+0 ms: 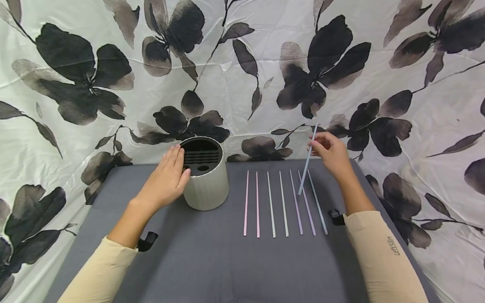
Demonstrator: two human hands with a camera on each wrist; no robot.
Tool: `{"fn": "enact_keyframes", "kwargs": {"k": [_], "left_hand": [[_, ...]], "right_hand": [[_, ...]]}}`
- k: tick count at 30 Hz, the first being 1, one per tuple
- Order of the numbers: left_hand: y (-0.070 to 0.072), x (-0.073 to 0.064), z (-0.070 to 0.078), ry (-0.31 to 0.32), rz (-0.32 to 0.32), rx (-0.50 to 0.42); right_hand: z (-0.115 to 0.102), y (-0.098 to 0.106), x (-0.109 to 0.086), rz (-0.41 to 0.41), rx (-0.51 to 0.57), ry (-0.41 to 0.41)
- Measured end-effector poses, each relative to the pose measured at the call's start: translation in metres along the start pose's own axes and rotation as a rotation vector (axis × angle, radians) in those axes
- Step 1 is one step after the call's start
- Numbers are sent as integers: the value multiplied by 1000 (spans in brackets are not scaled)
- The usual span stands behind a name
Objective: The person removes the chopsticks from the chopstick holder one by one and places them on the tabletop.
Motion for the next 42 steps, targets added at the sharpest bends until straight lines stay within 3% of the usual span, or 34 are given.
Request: {"fn": "enact_keyframes", "kwargs": {"k": [9,17,27,42], "left_hand": [[0,1,0,-6,7,0],[0,-3,-2,-1,-2,-8],[4,-6,-3,-18,2,-12],[3,-12,3,-1,6,-2]], "right_hand": [[36,35,-14,-59,-210,-66],[69,53,-33,-125,-297,-144],[105,57,-64,-171,-290,-241],[141,49,-76,-178,-332,-368]]}}
Point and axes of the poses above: each hand's wrist, its own x-axis towards the middle knuckle, its own y-axis out of the back of the hand, z = x × y, the point moved 2 cm from there along x, towards the middle knuckle, and after that the axes turned 5 degrees about x, right-handed, at the moved point
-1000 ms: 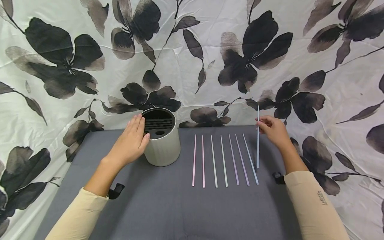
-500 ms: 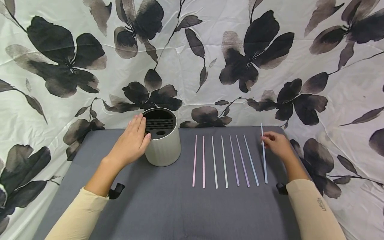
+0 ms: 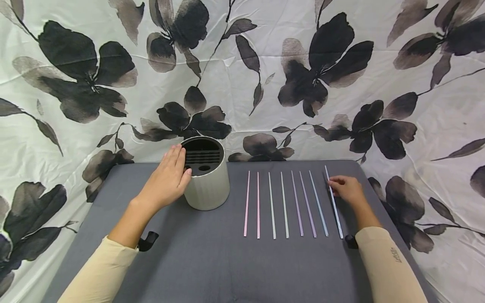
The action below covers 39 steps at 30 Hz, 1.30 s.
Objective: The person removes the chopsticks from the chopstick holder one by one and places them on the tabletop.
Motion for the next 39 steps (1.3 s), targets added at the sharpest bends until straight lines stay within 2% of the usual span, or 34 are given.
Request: {"fn": "enact_keyframes", "kwargs": {"k": [11,22,33,39], "left_hand": [[2,1,1,-4,3,7],[1,-1,1,-5,10,13],[-2,-1,0,-5,15,15],[-3,1,0,-4,21,19]], "right_hand": [[0,-9,3,-23,-18,-37],[-1,-14,2,-2,-77,-39],[3,-15,3,13,-91,-12],[-10,-8,0,49,-95,30]]}}
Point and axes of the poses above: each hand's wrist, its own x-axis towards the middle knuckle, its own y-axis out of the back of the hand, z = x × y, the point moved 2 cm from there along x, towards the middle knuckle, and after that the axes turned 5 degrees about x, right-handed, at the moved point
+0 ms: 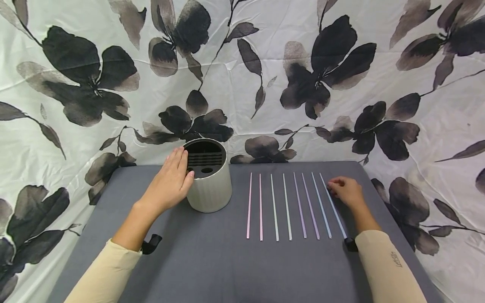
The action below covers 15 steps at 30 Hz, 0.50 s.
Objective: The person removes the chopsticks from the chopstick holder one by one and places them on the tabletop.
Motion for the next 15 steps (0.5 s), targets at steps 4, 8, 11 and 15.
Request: {"fn": "enact_keyframes", "kwargs": {"k": [4,8,11,15], "left_hand": [[0,0,2,5,-10,-13],[1,0,2,25,-21,-32],[1,0,2,31,-26,-50],[2,1,3,25,-16,-64]], "right_hand": [[-13,10,-5,77,-76,50],[-32,18,-13,190,-141,140],[-49,23,-21,247,-157,194],[-70,27,-30,275,-155,233]]}}
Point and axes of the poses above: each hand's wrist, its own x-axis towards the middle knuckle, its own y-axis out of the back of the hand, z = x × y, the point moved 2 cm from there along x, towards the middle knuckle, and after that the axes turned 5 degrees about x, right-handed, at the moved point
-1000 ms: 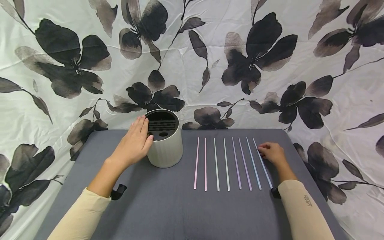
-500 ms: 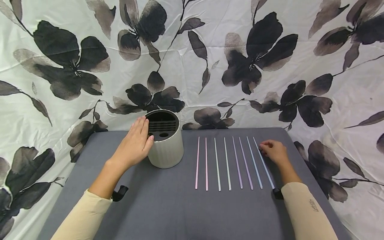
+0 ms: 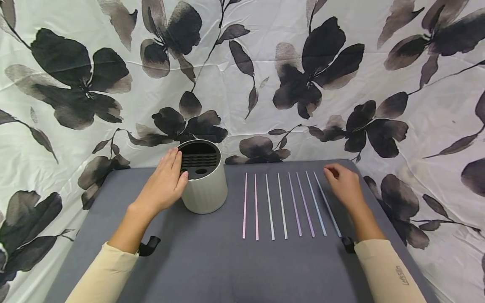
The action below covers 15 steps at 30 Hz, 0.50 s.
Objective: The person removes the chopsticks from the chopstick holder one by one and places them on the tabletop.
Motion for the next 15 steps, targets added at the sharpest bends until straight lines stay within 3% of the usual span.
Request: {"fn": "enact_keyframes", "kwargs": {"k": [15], "left_hand": [[4,-1,-8,-7,32,-18]], "right_hand": [[-47,-11,4,-15,31,114]]}}
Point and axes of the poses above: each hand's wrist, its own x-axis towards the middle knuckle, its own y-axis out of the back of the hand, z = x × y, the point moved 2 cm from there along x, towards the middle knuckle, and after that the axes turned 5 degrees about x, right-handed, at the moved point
